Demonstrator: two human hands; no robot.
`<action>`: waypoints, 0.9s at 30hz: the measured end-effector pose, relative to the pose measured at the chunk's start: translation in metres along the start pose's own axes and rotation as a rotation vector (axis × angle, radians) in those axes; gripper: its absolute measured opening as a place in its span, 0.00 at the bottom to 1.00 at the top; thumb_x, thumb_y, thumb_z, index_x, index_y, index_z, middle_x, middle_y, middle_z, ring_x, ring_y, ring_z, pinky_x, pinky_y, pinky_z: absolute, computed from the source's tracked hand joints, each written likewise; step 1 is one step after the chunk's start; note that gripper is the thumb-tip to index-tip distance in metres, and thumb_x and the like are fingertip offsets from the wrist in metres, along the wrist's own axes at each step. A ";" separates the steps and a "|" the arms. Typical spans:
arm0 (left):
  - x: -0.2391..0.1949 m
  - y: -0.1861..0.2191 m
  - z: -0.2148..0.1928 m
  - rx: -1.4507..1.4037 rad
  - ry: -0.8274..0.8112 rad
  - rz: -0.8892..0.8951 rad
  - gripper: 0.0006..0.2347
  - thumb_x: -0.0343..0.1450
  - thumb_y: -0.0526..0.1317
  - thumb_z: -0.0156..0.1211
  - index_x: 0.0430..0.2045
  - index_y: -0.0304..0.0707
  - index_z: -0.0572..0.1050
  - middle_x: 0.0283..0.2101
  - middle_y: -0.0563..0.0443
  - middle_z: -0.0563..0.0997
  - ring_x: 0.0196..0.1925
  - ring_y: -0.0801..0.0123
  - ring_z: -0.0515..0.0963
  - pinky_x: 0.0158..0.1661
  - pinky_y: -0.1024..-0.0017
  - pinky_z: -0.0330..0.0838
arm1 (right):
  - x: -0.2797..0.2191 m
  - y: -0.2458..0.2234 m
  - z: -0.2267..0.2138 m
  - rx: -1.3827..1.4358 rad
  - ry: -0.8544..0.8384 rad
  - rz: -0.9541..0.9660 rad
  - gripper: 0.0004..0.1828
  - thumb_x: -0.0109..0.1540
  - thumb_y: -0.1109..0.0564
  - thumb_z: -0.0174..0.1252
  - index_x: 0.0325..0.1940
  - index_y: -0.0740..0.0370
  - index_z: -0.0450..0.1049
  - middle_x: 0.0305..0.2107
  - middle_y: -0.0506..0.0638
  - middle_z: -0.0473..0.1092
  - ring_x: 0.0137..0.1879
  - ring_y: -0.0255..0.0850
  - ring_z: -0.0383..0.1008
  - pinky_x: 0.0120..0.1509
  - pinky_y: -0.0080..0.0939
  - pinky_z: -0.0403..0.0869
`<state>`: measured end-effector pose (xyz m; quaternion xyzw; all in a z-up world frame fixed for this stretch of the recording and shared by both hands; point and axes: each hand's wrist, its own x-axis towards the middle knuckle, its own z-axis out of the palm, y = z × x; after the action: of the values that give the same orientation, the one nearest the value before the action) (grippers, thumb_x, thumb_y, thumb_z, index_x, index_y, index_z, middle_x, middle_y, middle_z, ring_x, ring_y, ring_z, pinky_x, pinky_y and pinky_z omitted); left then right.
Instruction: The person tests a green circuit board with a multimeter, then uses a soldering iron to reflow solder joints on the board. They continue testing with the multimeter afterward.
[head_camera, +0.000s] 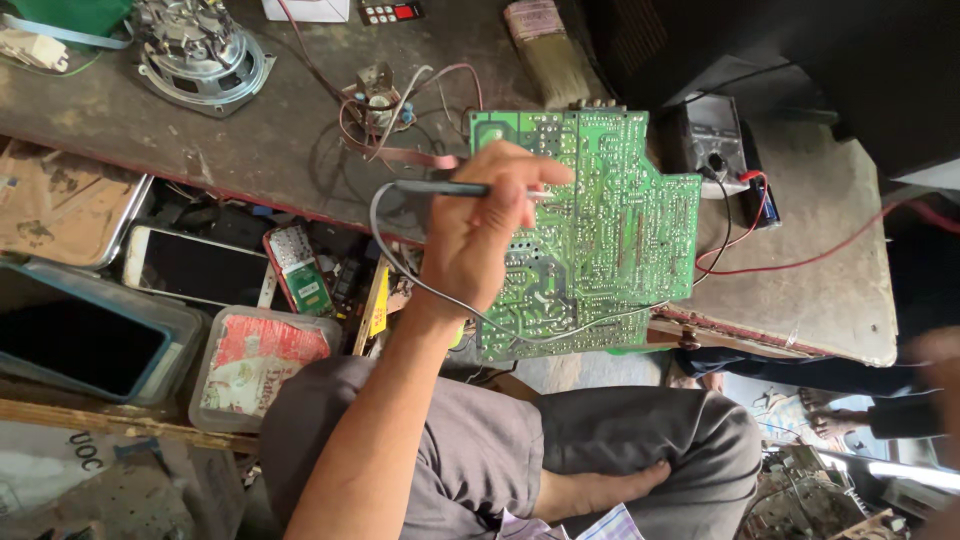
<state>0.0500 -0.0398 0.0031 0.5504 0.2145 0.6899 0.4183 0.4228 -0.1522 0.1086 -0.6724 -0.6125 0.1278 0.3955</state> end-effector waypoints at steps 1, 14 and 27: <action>-0.002 -0.002 0.003 -0.013 -0.043 -0.024 0.21 0.85 0.52 0.42 0.47 0.32 0.79 0.40 0.54 0.75 0.37 0.77 0.72 0.41 0.79 0.69 | -0.008 -0.008 0.018 -0.003 -0.111 -0.014 0.49 0.53 0.61 0.68 0.74 0.59 0.51 0.45 0.52 0.79 0.22 0.27 0.65 0.22 0.25 0.65; -0.009 -0.001 0.002 -0.419 -0.058 -0.213 0.27 0.81 0.58 0.44 0.39 0.26 0.78 0.37 0.47 0.75 0.38 0.70 0.73 0.40 0.71 0.69 | -0.050 0.002 0.135 -0.208 -0.435 -0.183 0.45 0.54 0.60 0.68 0.74 0.55 0.58 0.34 0.44 0.79 0.30 0.37 0.79 0.36 0.38 0.77; 0.005 -0.008 -0.022 -0.119 0.382 -0.059 0.21 0.82 0.49 0.45 0.31 0.25 0.74 0.41 0.43 0.73 0.31 0.71 0.70 0.30 0.71 0.65 | -0.002 -0.004 0.067 -0.418 -0.063 -0.277 0.38 0.58 0.65 0.73 0.70 0.61 0.66 0.38 0.52 0.80 0.23 0.31 0.68 0.27 0.33 0.65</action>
<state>0.0321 -0.0277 -0.0061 0.3771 0.2648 0.7808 0.4219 0.3758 -0.1289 0.0666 -0.6450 -0.7238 -0.0363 0.2425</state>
